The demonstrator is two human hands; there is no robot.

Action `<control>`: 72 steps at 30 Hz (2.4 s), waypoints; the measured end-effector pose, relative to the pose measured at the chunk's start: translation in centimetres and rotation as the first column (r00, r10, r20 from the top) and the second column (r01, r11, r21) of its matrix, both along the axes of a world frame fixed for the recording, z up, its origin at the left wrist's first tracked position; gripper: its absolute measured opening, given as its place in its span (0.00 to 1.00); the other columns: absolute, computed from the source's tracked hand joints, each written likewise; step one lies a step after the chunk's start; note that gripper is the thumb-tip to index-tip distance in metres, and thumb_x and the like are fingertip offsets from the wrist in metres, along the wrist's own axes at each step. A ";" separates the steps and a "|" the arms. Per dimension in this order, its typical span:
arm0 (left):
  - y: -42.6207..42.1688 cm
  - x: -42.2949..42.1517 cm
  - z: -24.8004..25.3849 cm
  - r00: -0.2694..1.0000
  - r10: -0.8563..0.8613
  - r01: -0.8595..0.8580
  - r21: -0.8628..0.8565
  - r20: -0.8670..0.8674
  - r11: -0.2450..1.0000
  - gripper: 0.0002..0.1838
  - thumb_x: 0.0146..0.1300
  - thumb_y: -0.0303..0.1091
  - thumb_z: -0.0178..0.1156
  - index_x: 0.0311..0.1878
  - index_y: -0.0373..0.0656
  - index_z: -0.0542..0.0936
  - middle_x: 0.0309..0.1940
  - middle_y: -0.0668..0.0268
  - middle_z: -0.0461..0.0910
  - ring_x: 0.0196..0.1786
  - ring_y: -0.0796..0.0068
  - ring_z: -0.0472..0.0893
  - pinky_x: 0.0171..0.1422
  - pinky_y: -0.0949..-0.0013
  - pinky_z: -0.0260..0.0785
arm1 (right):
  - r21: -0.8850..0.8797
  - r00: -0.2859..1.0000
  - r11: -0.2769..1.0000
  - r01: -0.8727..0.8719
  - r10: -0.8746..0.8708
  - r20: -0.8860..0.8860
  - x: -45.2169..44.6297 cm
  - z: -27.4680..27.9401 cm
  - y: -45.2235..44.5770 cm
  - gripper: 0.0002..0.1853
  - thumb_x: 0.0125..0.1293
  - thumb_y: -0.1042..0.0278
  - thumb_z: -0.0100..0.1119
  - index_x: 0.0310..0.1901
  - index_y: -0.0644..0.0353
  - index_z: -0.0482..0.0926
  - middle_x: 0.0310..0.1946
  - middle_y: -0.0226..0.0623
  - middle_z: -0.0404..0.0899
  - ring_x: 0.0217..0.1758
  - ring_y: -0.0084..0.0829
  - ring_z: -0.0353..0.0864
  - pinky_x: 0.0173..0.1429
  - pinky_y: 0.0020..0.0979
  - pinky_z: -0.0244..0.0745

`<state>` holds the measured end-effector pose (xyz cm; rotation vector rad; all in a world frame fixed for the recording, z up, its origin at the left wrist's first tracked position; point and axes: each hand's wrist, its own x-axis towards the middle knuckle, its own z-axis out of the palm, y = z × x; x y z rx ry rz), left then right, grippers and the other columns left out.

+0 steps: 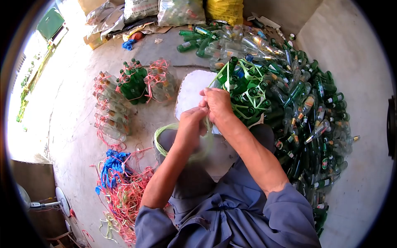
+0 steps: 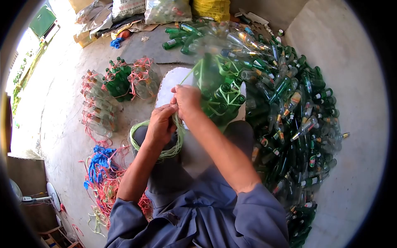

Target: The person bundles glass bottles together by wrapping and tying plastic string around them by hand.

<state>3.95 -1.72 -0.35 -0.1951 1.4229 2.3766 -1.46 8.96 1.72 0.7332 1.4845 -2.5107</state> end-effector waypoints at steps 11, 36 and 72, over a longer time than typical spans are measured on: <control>-2.1 0.3 2.3 0.975 -0.216 0.191 -0.325 -0.045 0.926 0.12 0.73 0.32 0.53 0.50 0.34 0.80 0.29 0.62 0.84 0.20 0.80 0.76 0.25 0.78 0.66 | 0.434 0.895 0.853 -0.291 0.403 -0.193 3.7 -1.0 3.1 0.15 0.74 0.60 0.58 0.40 0.67 0.82 0.30 0.30 0.81 0.32 0.19 0.79 0.37 0.23 0.75; -1.4 0.2 0.2 0.965 0.006 -0.108 -0.377 -0.263 0.920 0.12 0.66 0.20 0.54 0.50 0.30 0.81 0.34 0.65 0.82 0.27 0.82 0.77 0.32 0.76 0.72 | 0.895 0.750 0.444 -0.029 0.602 -0.274 5.7 -1.2 4.9 0.13 0.62 0.70 0.66 0.44 0.71 0.85 0.33 0.54 0.86 0.35 0.36 0.87 0.43 0.35 0.79; -1.1 -0.2 0.5 0.997 0.079 -0.081 -0.091 -0.021 0.993 0.04 0.65 0.29 0.63 0.37 0.39 0.80 0.16 0.80 0.65 0.15 0.88 0.57 0.20 0.78 0.46 | 0.451 0.881 0.848 -0.279 0.413 -0.232 6.9 -0.8 4.8 0.08 0.67 0.71 0.62 0.34 0.68 0.84 0.19 0.21 0.73 0.23 0.13 0.65 0.28 0.24 0.62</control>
